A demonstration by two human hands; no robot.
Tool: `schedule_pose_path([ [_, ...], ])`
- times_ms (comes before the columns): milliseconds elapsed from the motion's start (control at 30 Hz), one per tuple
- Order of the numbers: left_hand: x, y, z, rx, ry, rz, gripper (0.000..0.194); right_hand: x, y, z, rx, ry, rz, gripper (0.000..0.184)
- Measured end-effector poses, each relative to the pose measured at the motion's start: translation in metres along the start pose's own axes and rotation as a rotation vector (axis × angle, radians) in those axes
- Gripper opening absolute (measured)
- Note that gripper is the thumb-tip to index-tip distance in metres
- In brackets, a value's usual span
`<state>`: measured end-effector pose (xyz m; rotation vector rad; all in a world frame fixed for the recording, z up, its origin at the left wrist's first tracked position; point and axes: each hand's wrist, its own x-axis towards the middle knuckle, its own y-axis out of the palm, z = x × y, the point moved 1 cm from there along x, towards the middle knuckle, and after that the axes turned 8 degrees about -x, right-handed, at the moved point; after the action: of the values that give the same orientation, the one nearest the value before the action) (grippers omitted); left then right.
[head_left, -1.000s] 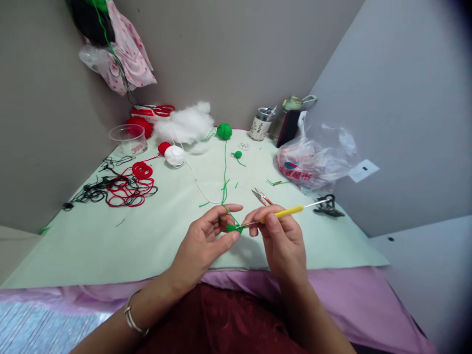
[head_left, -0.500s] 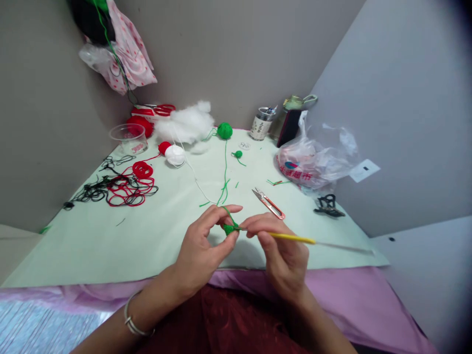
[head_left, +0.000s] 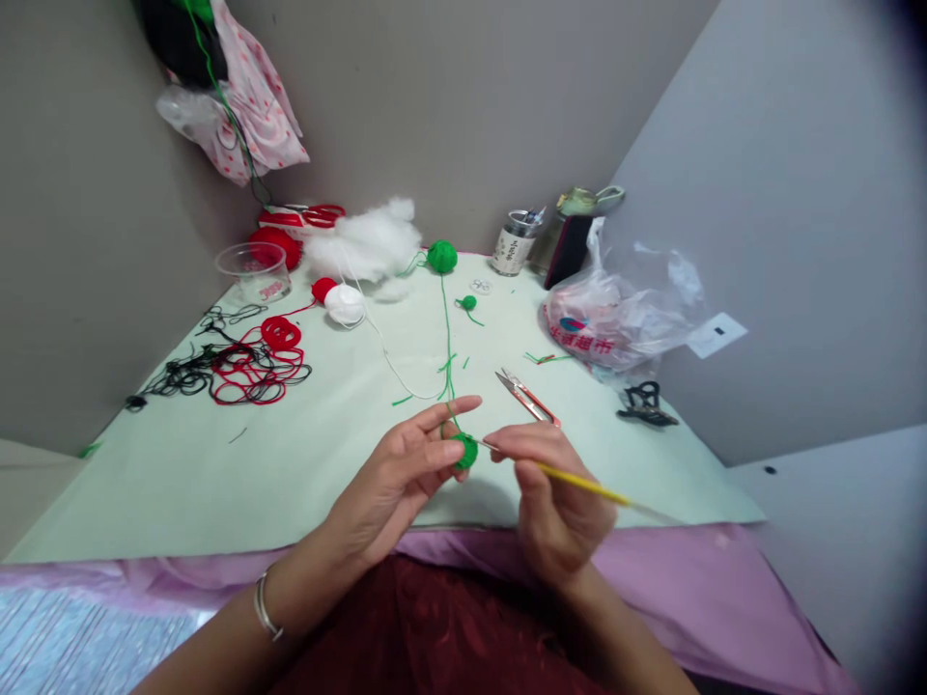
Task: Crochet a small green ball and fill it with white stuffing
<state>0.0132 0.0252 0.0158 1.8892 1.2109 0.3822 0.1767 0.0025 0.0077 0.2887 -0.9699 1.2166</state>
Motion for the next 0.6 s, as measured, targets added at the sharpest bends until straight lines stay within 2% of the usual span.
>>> schedule_pose_path([
  [67, 0.0, -0.003, -0.001, 0.063, 0.068, -0.008, 0.048, 0.004, 0.0, 0.0, 0.233, 0.187, -0.032, 0.023],
  [133, 0.0, -0.004, 0.001, 0.15, 0.138, 0.014, 0.046, 0.007, 0.003, 0.0, 0.407, 0.289, -0.021, 0.021],
  [233, 0.0, -0.003, 0.007, 0.255, 0.167, 0.047, 0.044, 0.006, 0.008, -0.003, 0.45, 0.328, 0.044, 0.019],
  [367, 0.001, 0.003, 0.008, 0.233, 0.171, -0.008, 0.055, 0.005, 0.009, -0.007, 0.505, 0.391, 0.071, 0.019],
  [467, 0.001, 0.005, 0.004, 0.142, 0.111, -0.003, 0.058, 0.009, 0.006, -0.008, 0.592, 0.448, 0.05, 0.018],
  [600, 0.002, 0.004, -0.001, -0.016, -0.032, 0.135, 0.05, 0.018, 0.002, -0.01, 0.681, 0.545, 0.027, 0.021],
])
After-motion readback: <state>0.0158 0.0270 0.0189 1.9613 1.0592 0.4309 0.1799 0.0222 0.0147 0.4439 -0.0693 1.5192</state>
